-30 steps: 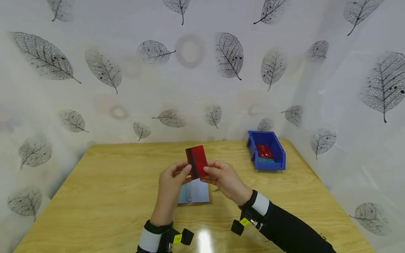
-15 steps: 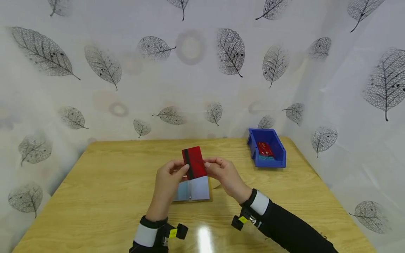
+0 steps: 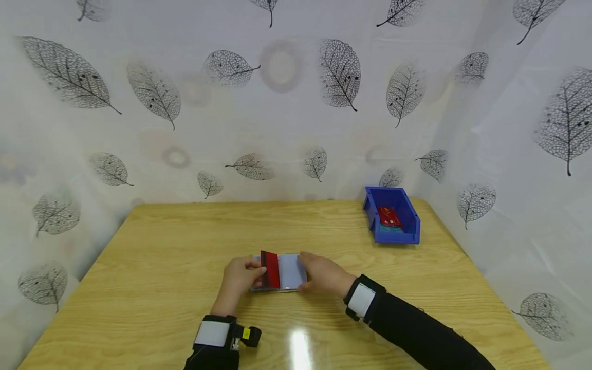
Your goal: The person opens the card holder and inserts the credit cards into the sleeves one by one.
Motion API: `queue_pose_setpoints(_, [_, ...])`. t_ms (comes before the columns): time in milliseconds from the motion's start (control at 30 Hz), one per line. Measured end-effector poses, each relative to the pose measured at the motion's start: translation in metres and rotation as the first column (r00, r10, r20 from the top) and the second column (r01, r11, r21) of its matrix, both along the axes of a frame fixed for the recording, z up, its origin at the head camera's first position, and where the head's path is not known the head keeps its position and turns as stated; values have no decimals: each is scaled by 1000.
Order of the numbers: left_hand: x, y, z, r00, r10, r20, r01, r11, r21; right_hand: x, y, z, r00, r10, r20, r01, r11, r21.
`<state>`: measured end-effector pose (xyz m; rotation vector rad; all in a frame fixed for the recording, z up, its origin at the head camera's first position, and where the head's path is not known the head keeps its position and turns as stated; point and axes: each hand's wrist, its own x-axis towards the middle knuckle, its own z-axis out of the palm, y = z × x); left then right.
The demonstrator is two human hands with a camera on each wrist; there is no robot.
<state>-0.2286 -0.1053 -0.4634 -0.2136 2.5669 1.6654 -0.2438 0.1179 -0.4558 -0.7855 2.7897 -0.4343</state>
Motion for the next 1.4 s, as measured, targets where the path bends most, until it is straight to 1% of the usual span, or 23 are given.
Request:
queue_pose_setpoints(100, [-3,1,-6,1000,-6,7,6,1000,-20,1,-1,-5,1000,18,-26,-16,998,57])
queue_pose_setpoints(167, [-4,2,-8,1000,-8,10,9,999,-31,1,-1,-7,999,21,-39,-19,997,69])
queue_pose_setpoints(300, [-6,4,-8,1000,-18,0,18,995,-100,0,0,-9,999,29,-43,-26,996,80])
queue_pose_setpoints(400, [-8,6,-8,1000,-30,-7,29,985,-171,-1,1,-10,998,38,-42,-34,996,88])
queue_pose_setpoints(500, [-9,8,-7,999,-32,-5,31,976,-216,-1,2,-12,998,44,-46,-40,995,91])
queue_pose_setpoints(700, [-12,13,-4,998,-44,-40,29,949,-315,-2,3,-13,997,46,-57,-41,995,96])
queue_pose_setpoints(833, [-13,18,-2,998,-42,-36,27,938,-345,-3,3,-14,997,43,-60,-37,995,97])
queue_pose_setpoints(900, [-14,21,-1,999,-36,-20,27,938,-345,-3,3,-14,997,42,-63,-35,995,98])
queue_pose_setpoints(967, [-17,23,-5,999,-33,-6,29,937,-347,-4,3,-15,997,39,-65,-32,995,94])
queue_pose_setpoints(1000, [-19,23,-9,999,-30,-9,26,939,-343,-4,3,-15,997,36,-63,-30,995,92])
queue_pose_setpoints(1100, [-26,25,-25,998,-53,-45,36,943,-331,-4,3,-15,998,23,-55,-19,997,77])
queue_pose_setpoints(1167, [-27,28,-29,997,-64,-51,44,948,-315,-3,4,-15,999,16,-52,-12,997,70])
queue_pose_setpoints(1233, [-24,33,-26,994,-79,-69,54,948,-312,-3,4,-15,999,13,-50,-10,998,63])
queue_pose_setpoints(1300, [-19,39,-16,994,-83,-77,53,940,-337,-3,4,-15,999,17,-49,-14,998,57])
queue_pose_setpoints(1333, [-17,43,-11,994,-83,-76,51,935,-352,-3,4,-15,999,18,-49,-15,998,53])
queue_pose_setpoints(1400, [-13,48,-5,990,-100,-96,53,913,-403,-3,4,-15,999,20,-46,-18,999,43])
